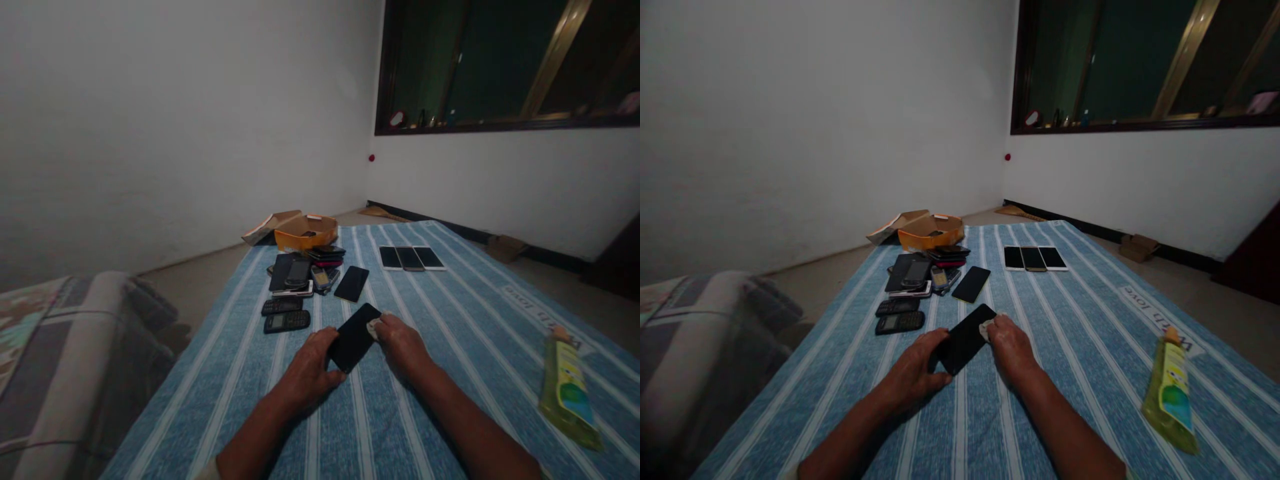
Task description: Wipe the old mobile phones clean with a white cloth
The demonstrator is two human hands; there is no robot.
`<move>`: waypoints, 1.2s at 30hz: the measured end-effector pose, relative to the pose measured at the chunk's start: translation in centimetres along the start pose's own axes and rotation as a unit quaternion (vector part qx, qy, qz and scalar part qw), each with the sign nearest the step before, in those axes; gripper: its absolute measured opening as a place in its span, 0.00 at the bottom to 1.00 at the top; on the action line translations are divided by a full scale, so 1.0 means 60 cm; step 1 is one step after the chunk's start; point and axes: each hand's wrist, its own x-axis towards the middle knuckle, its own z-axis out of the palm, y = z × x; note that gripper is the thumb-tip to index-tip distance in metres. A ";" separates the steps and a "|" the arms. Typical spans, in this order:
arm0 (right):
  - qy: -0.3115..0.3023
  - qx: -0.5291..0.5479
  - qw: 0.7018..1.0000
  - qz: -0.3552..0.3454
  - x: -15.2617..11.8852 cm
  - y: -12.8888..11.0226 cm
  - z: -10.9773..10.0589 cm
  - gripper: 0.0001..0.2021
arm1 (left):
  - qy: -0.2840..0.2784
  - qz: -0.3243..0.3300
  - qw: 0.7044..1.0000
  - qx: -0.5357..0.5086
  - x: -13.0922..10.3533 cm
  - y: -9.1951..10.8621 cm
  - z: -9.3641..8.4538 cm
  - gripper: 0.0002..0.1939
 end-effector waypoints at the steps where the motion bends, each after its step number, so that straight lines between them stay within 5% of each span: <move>1: -0.002 -0.008 1.000 0.002 0.001 0.000 0.001 0.15 | 0.002 0.002 1.000 -0.003 0.000 0.001 0.000 0.30; 11: 0.008 -0.027 0.997 -0.072 -0.024 -0.063 0.036 0.16 | 0.036 0.023 0.999 -0.004 -0.002 0.009 0.007 0.20; 19: 0.007 -0.029 0.999 -0.018 -0.006 -0.041 0.021 0.13 | 0.040 0.015 0.999 0.018 -0.001 0.023 0.008 0.20; 26: 0.029 -0.005 0.994 -0.105 -0.017 -0.061 0.035 0.13 | 0.049 0.018 0.998 0.019 -0.003 0.015 0.014 0.23; 36: 0.003 -0.028 1.000 0.006 0.043 -0.036 0.005 0.15 | 0.070 0.011 0.996 0.053 -0.002 0.024 0.026 0.26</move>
